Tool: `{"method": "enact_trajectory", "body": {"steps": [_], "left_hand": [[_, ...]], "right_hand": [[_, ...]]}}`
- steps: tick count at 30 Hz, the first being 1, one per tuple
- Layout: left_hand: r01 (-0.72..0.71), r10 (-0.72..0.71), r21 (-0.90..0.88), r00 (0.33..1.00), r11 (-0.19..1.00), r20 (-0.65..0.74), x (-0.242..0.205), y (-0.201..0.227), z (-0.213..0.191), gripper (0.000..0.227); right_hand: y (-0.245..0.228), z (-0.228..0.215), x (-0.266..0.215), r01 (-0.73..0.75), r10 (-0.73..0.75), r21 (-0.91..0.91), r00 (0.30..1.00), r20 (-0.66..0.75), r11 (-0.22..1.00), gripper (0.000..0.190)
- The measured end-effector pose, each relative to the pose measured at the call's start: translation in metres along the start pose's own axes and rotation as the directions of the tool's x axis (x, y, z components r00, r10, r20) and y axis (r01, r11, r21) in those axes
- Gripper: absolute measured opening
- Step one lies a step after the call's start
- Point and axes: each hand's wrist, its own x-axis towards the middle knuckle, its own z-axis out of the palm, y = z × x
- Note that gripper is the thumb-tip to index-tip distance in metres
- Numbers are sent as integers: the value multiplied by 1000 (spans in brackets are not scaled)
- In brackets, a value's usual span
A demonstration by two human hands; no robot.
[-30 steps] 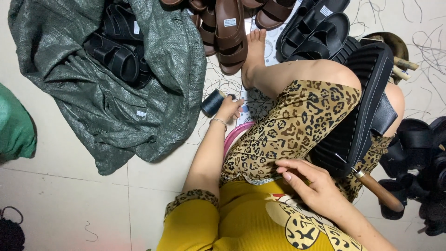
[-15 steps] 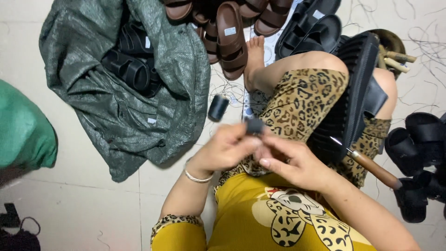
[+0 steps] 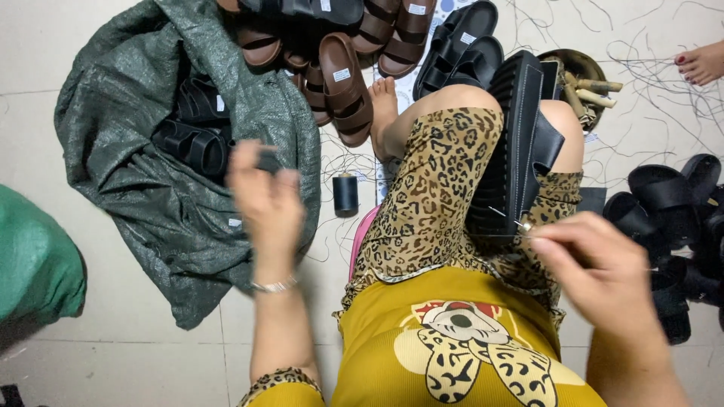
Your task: The person stitches the side of a black sandal using a needle and thread, pulling the thread tight through the material while seated on the floor surrounded by various shoes.
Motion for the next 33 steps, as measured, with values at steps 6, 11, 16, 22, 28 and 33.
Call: {"method": "enact_trajectory", "body": {"steps": [6, 11, 16, 22, 28, 33], "left_hand": [[-38, 460, -627, 713, 778, 529, -59, 116, 59, 29], [544, 327, -807, 738, 231, 591, -44, 123, 38, 12], [633, 222, -700, 773, -332, 594, -57, 113, 46, 14], [204, 171, -598, 844, 775, 509, -63, 97, 104, 9], [17, 375, -429, 454, 903, 808, -58, 140, 108, 14], [-294, 528, -444, 573, 846, 627, -78, 112, 116, 18]], "right_hand": [[-31, 31, 13, 136, -137, 51, 990, 24, 989, 10], [-19, 34, 11, 78, -73, 183, 997, -29, 980, 5], [4, 46, 7, 203, -205, -37, 977, -63, 978, 13], [31, 26, 8, -55, 178, -586, 972, 155, 809, 37], [61, 30, -2, 4, 31, -402, 996, 80, 916, 31], [35, -13, -18, 167, 116, -696, 933, 340, 699, 51]]}}
